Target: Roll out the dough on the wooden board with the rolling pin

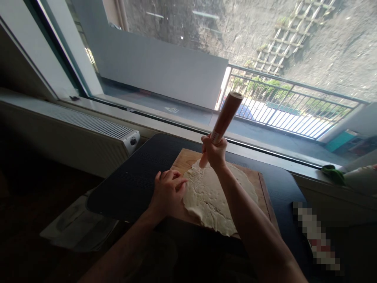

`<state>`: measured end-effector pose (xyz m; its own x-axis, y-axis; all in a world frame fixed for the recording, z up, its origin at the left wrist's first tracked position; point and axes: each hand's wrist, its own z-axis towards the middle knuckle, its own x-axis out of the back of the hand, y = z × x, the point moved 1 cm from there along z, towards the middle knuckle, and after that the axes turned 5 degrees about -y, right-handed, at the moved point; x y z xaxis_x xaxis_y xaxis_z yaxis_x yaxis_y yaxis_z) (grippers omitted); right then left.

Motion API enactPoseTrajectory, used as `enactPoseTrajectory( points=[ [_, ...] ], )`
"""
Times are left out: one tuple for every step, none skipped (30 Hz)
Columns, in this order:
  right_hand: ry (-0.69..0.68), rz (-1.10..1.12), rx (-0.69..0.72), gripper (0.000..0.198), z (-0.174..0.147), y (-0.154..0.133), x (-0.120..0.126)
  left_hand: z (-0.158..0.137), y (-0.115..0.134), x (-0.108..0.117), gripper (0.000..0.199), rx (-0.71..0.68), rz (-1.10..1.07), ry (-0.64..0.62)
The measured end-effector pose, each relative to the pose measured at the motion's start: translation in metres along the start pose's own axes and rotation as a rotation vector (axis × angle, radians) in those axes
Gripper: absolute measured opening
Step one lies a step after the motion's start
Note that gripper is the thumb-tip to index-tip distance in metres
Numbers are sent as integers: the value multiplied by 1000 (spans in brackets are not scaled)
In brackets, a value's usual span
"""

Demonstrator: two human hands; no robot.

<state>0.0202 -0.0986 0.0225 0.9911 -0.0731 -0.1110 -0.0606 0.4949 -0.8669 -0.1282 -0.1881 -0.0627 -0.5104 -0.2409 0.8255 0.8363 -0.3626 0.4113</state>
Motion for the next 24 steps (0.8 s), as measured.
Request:
enactPoseTrajectory(
  points=[
    [18,-3,2,20,0,-1,1,0,0,0,21,0,0,2],
    [9,-7,-5,21,0,-1,3,0,0,0,21,0,1,2],
    [-14,-11,-13,21,1,-1,4,0,0,0,21,2,1,0],
    [-37,-14,-15,21,2,-2,5,1,0,0,21,3,0,-3],
    [-45,-16,-10,20,4,-2,6,1,0,0,21,4,0,-8],
    [-29,-17,1,20,6,-2,7,1,0,0,22,4,0,-11],
    [8,-17,13,19,8,-1,9,1,0,0,22,4,0,-10],
    [51,-15,21,19,10,0,10,1,0,1,22,2,2,-9],
    [76,-14,19,19,11,1,11,1,0,1,21,-1,3,-8],
    [74,-18,9,20,11,2,11,1,0,1,21,-3,4,-8],
    [58,-28,-4,21,11,4,10,0,1,2,21,-4,4,-11],
    [36,-40,-14,21,11,4,10,0,1,2,21,-4,4,-13],
    [17,-52,-19,22,9,5,10,0,1,2,21,-4,4,-16],
    [11,-59,-18,21,8,5,9,0,1,2,21,-5,4,-17],
    [22,-56,-14,21,6,4,9,0,1,1,21,-6,4,-15],
    [41,-45,-10,21,5,4,9,-1,1,1,21,-7,6,-12],
    [59,-33,-5,21,3,4,9,-1,1,1,21,-7,7,-8],
    [72,-23,-1,22,2,5,8,0,1,0,21,-7,9,-6],
    [84,-17,2,22,2,6,8,0,0,0,21,-6,11,-7],
    [93,-16,3,22,2,7,8,0,0,0,21,-4,13,-10],
    [99,-23,2,22,2,8,7,0,0,0,21,-3,14,-16],
    [104,-34,-2,22,4,9,7,0,0,1,21,-3,16,-23],
    [110,-48,-10,22,5,10,6,0,0,1,21,-2,18,-28],
    [112,-65,-20,22,7,11,5,1,0,1,21,-1,20,-30]
  ],
)
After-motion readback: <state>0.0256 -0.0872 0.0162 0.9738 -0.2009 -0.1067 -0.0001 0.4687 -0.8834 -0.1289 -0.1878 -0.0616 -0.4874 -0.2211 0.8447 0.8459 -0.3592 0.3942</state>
